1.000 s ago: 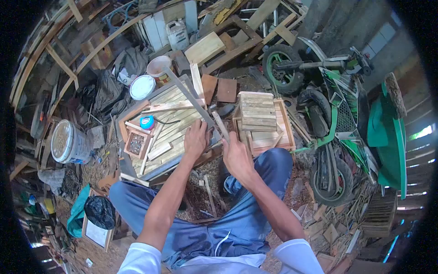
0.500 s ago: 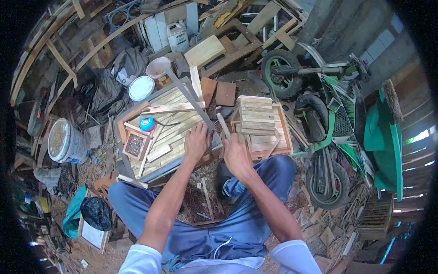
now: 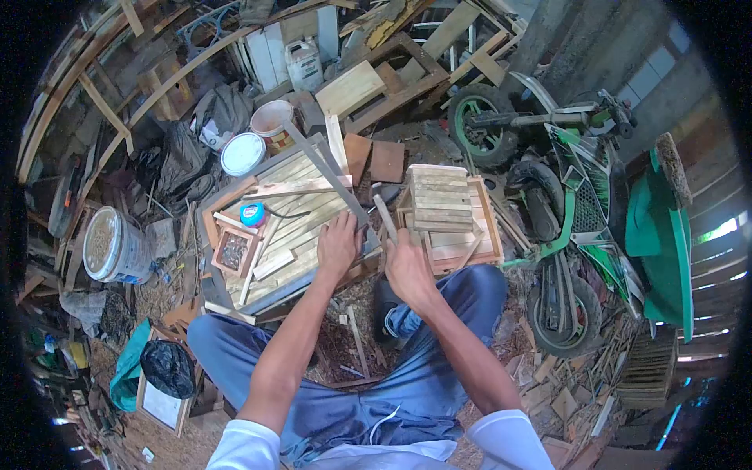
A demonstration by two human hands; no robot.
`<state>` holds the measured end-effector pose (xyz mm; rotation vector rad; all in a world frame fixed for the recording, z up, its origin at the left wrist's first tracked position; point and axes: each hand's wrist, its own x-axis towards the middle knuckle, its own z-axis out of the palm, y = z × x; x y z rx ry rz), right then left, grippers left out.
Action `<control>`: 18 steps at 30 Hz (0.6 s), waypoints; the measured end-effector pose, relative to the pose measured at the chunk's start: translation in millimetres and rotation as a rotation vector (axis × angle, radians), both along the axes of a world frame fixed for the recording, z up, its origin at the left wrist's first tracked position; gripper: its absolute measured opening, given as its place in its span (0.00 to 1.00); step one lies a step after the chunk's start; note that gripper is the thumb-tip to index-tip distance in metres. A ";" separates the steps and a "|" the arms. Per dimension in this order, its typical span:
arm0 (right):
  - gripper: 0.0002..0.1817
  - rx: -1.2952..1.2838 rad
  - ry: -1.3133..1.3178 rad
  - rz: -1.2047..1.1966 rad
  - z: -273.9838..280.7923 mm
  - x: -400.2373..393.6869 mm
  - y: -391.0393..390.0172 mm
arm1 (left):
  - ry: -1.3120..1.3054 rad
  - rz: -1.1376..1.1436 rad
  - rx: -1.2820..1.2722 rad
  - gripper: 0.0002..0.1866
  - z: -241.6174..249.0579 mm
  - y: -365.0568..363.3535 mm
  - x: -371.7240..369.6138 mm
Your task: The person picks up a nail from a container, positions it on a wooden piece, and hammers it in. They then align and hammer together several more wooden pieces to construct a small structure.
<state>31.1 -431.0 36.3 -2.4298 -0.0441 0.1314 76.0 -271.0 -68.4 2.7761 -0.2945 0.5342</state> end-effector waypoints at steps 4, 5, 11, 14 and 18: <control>0.14 -0.020 -0.052 0.013 -17.1 2.5 -6.7 | 0.008 0.009 0.015 0.14 0.6 -1.9 -0.8; 0.15 -0.009 -0.059 0.015 -18.7 3.7 -10.8 | 0.021 0.008 0.022 0.15 2.0 -1.8 -1.8; 0.20 0.075 -0.078 -0.114 -14.3 8.5 -11.7 | 0.008 -0.036 -0.029 0.16 4.8 0.7 -3.3; 0.24 0.149 -0.097 -0.116 -15.9 7.7 -9.7 | -0.051 -0.058 -0.131 0.16 7.3 7.2 -11.4; 0.28 0.433 -0.111 -0.053 -9.6 5.9 -3.3 | -0.100 -0.064 -0.374 0.14 35.3 0.1 -29.7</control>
